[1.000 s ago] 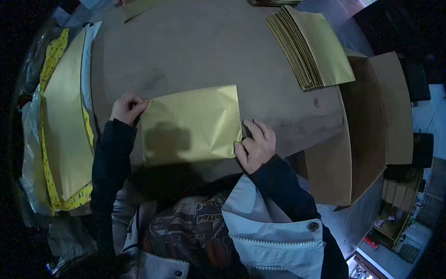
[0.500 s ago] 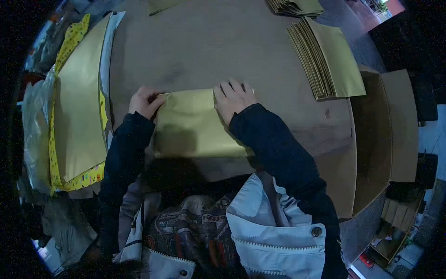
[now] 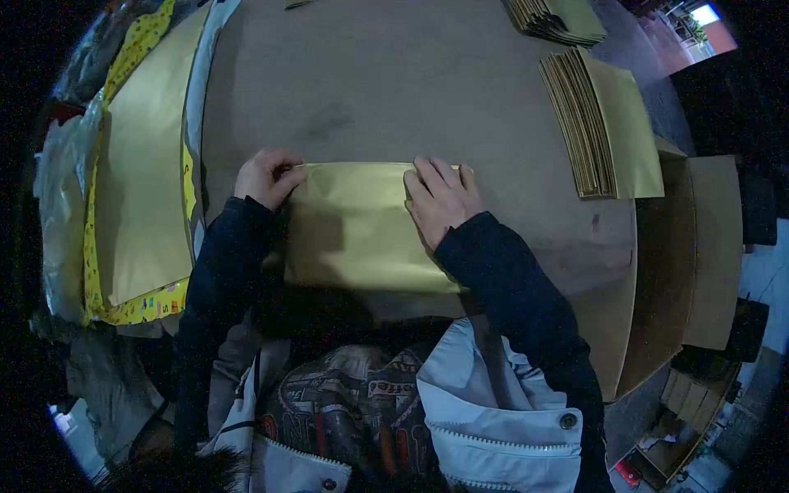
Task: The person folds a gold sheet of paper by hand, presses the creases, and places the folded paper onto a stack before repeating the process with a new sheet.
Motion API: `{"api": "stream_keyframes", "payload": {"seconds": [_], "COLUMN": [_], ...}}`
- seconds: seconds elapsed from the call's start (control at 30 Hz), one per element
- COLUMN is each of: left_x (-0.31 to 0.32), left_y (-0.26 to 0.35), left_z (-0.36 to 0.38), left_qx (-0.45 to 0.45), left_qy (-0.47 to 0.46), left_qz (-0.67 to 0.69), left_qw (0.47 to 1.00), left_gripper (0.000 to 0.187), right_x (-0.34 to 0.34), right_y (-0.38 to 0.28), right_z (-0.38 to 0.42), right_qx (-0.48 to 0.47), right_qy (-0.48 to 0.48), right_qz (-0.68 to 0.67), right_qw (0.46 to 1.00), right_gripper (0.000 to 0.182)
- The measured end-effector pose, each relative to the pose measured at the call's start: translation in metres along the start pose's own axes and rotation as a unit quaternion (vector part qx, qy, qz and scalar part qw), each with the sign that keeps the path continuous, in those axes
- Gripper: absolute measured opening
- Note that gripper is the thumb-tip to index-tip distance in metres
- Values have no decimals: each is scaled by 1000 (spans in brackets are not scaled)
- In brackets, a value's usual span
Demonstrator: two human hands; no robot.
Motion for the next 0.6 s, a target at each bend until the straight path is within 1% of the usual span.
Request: {"api": "stream_keyframes", "payload": {"seconds": [0.07, 0.13, 0.2, 0.23, 0.27, 0.3, 0.33, 0.37, 0.4, 0.43, 0.47, 0.53, 0.6], "left_x": [1, 2, 3, 2, 4, 9, 8, 12, 14, 16, 16, 14, 13], "left_y": [-3, -3, -4, 0, -2, -5, -3, -6, -10, -13, -12, -7, -3], "left_z": [0, 2, 1, 4, 3, 2, 2, 1, 1, -1, -3, -1, 0], "left_qx": [21, 7, 24, 29, 27, 25, 37, 38, 40, 42, 30, 30, 29], "left_qy": [6, 5, 16, 30, 40, 46, 38, 26, 38, 52, 54, 62, 77], "left_qz": [13, 12, 26, 7, 19, 31, 32, 33, 41, 49, 12, -1, -17], "left_qw": [1000, 1000, 999, 999, 999, 998, 998, 998, 998, 997, 998, 998, 996], "left_gripper": [22, 21, 21, 20, 20, 20, 21, 21, 20, 20, 20, 19, 19], "right_x": [2, 2, -4, -7, -10, -19, -21, -23, -24, -26, -22, -12, -5], "right_y": [2, 8, 14, 17, 20, 19, 19, 19, 19, 20, 25, 34, 41], "right_z": [4, 3, 0, 0, 2, 4, 7, 11, 14, 14, 17, 19, 23], "right_qx": [6, -2, 1, -10, -20, -34, -25, -57, -89, -99, -94, -82, -94], "right_qy": [-21, -34, -71, -63, -58, -56, -65, -56, -46, -38, -37, -39, -39], "right_qz": [5, 8, 21, 32, 41, 47, 41, 31, 23, 43, 42, 15, 15], "right_qw": [1000, 999, 997, 997, 997, 997, 997, 996, 995, 993, 994, 996, 995], "right_gripper": [43, 44, 45, 43, 42, 37, 37, 33, 30, 27, 27, 27, 29]}}
Point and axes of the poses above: each hand's wrist, its own z-axis away from the middle knuckle, its own x-axis out of the palm, y = z × x, the point moved 1 cm from there along -z, towards the middle knuckle, and after that the axes turned 8 degrees about -x, right-handed, at the moved point
